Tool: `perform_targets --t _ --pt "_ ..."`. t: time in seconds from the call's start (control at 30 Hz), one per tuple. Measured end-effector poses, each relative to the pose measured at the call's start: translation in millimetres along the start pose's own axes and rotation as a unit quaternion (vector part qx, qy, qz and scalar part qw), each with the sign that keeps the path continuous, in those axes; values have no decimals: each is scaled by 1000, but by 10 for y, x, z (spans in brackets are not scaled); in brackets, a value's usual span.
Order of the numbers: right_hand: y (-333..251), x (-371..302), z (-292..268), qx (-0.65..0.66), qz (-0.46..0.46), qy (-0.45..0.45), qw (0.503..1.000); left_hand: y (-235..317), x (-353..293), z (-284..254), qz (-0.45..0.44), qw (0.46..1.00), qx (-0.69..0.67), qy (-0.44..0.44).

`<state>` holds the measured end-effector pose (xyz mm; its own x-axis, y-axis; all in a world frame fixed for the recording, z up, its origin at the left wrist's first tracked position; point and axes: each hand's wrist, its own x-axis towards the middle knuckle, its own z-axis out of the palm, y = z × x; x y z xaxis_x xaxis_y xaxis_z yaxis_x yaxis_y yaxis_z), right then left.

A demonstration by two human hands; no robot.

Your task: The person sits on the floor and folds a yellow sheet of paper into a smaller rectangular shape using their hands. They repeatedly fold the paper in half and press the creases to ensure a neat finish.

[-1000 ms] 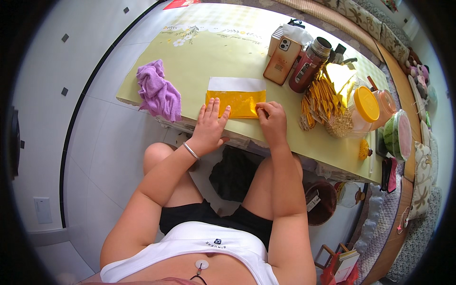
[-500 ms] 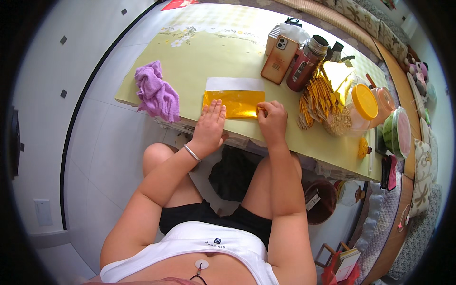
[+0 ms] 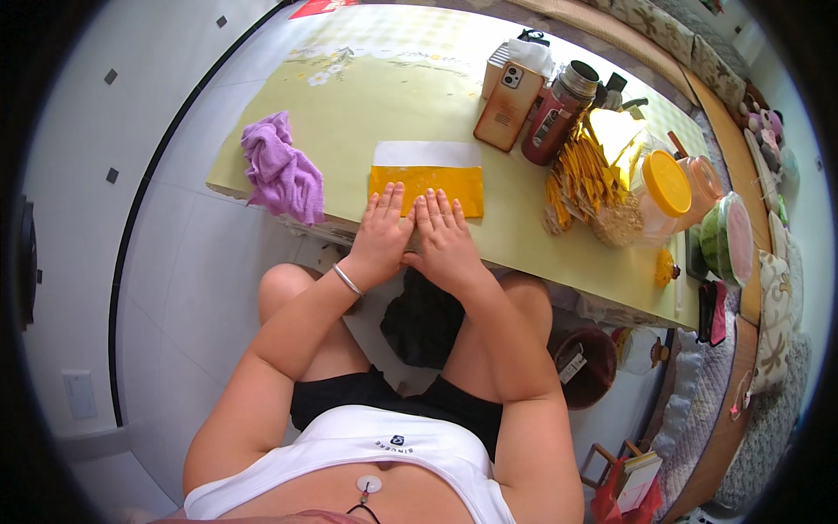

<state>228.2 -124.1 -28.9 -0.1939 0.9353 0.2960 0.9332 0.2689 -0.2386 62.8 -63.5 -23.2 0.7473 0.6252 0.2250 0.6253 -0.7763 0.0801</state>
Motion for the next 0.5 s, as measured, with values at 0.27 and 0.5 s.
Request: perform_targets --t 0.27,0.5 --pt "13 -69 -125 -46 76 -75 993 -39 -35 -31 -47 997 56 -15" --pt "391 -167 -330 -30 158 -56 985 -495 -69 -211 -95 988 -98 72"
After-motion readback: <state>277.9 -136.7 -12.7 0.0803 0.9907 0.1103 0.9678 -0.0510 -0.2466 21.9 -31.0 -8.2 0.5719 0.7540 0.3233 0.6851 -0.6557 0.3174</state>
